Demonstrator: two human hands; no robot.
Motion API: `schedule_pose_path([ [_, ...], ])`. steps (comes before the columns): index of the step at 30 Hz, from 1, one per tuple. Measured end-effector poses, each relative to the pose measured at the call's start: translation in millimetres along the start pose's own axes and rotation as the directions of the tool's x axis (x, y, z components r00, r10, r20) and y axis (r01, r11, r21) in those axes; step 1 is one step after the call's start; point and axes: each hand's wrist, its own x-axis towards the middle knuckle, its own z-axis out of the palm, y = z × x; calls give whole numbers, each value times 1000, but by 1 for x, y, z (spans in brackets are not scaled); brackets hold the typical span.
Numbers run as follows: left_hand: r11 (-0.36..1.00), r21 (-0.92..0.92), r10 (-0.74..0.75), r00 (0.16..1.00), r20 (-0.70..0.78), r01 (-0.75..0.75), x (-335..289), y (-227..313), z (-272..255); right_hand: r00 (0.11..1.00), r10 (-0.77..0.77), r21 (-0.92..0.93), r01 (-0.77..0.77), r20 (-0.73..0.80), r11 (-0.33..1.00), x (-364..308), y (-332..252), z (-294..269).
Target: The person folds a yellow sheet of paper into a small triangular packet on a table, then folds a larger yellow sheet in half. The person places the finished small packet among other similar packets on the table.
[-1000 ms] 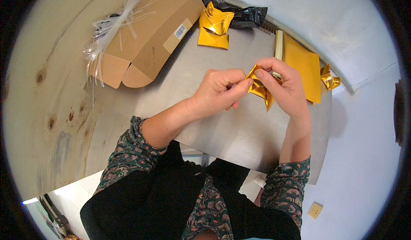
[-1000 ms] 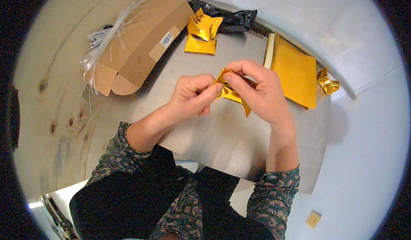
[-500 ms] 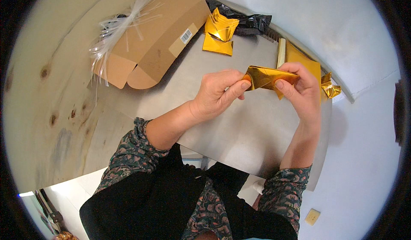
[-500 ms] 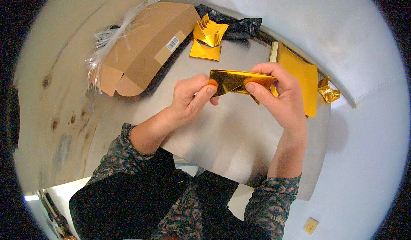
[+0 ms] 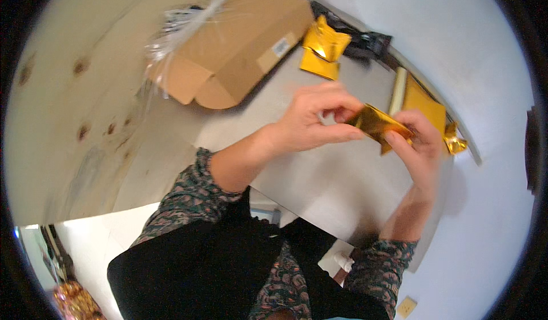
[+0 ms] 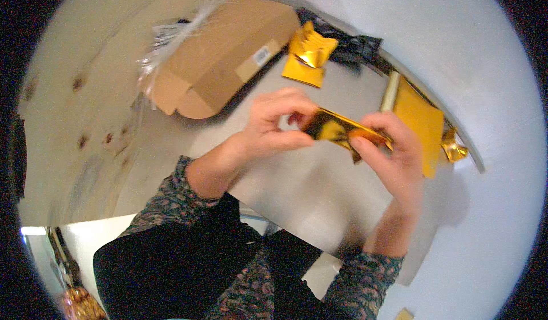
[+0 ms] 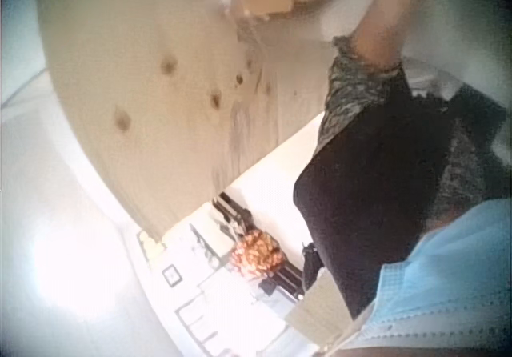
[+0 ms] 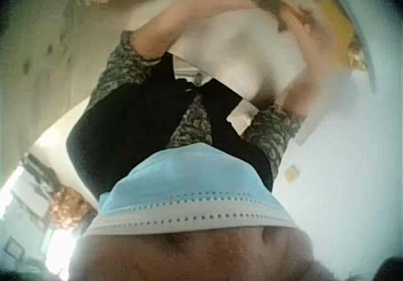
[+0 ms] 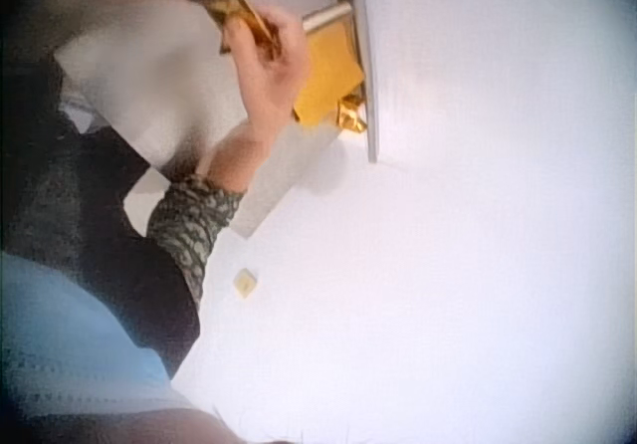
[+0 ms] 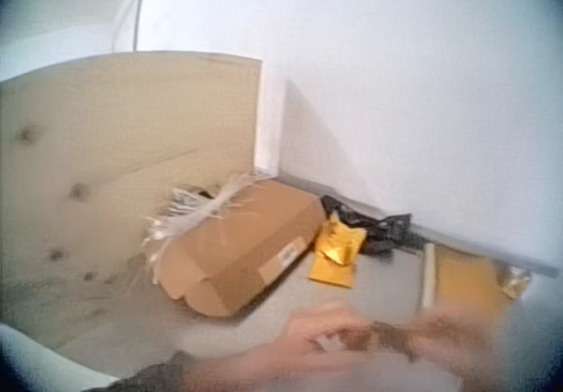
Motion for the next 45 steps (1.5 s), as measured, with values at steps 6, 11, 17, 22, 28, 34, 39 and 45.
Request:
schedule_pose_path([
  [6,994,26,-107,993,-57,109,3,4,7,999,38,55,-39,25,998,3,1,2],
  [11,964,-105,-236,969,80,243,0,6,4,995,75,117,-82,64,990,4,10,-2],
  [17,995,65,-81,996,45,78,3,0,7,993,85,121,-95,81,988,5,12,-1],
  [22,984,150,-104,994,16,100,-1,5,3,985,165,103,-169,48,980,3,9,0],
  [28,963,-27,-268,957,-116,266,-1,7,-2,999,-14,305,28,-48,952,8,14,-5],
  [34,996,-3,-91,990,-105,91,-3,6,0,994,-50,268,74,-94,960,1,9,2],
  [39,998,-56,-25,998,-63,22,-2,6,-1,981,-103,224,139,-166,965,1,7,3],
  [45,995,-55,-90,995,-49,87,0,10,-1,976,-155,166,180,-151,970,3,4,2],
])
